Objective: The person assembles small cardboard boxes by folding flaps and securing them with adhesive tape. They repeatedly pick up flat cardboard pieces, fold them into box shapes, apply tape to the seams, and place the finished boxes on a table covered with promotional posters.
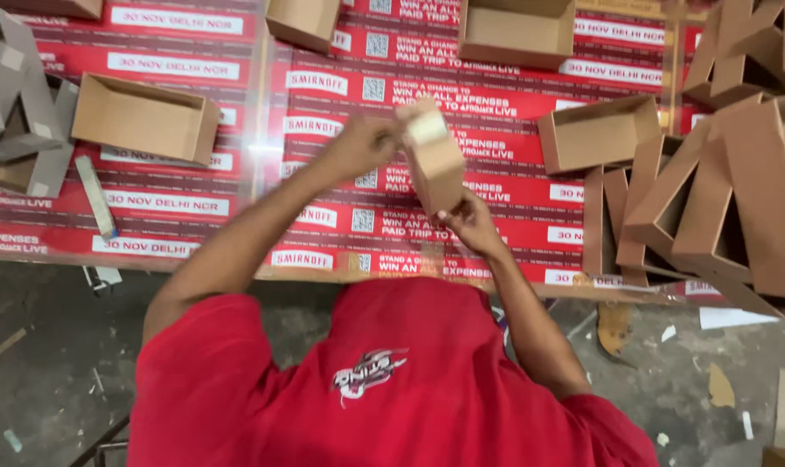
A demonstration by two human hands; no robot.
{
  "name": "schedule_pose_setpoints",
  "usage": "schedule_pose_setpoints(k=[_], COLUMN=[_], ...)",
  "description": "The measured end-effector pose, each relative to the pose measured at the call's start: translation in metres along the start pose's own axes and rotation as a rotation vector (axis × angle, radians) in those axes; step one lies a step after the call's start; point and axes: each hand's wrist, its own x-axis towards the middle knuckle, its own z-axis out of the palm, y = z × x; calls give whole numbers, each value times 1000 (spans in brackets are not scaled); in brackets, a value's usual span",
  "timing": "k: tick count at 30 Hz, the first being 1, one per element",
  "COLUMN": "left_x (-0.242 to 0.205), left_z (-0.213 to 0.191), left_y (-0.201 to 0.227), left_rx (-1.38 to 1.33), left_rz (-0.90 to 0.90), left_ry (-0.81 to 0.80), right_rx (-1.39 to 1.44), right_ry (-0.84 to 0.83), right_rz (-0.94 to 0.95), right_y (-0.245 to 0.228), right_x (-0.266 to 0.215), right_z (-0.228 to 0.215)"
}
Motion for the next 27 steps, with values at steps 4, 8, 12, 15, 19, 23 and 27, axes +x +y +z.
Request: schedule_pose_setpoints(k=[4, 8, 12, 15, 19, 23, 27], left_x=[-35, -49, -15, 13, 6, -24, -23], left_z=[27, 59, 43, -2, 8, 63, 71], left_y=[76, 108, 82, 41, 24, 41, 72], left_rx=[112, 128, 395, 323, 42, 92, 142], left_rz=[-220, -37, -133, -200, -444, -165, -102], left_ry=[-184, -53, -23, 134, -31, -162, -199], right_rx=[-23, 15, 70, 104, 88, -70, -60], right_ry=[-19, 10, -9, 2, -31, -14, 66], right_rz=[-219, -236, -335, -274, -300, -227, 21], right_y=[-1, -10, -22, -26, -13, 35, 57], right_x=[-9, -26, -29, -27, -26, -33, -31], right_z=[-5, -5, 3, 4, -13, -18, -26])
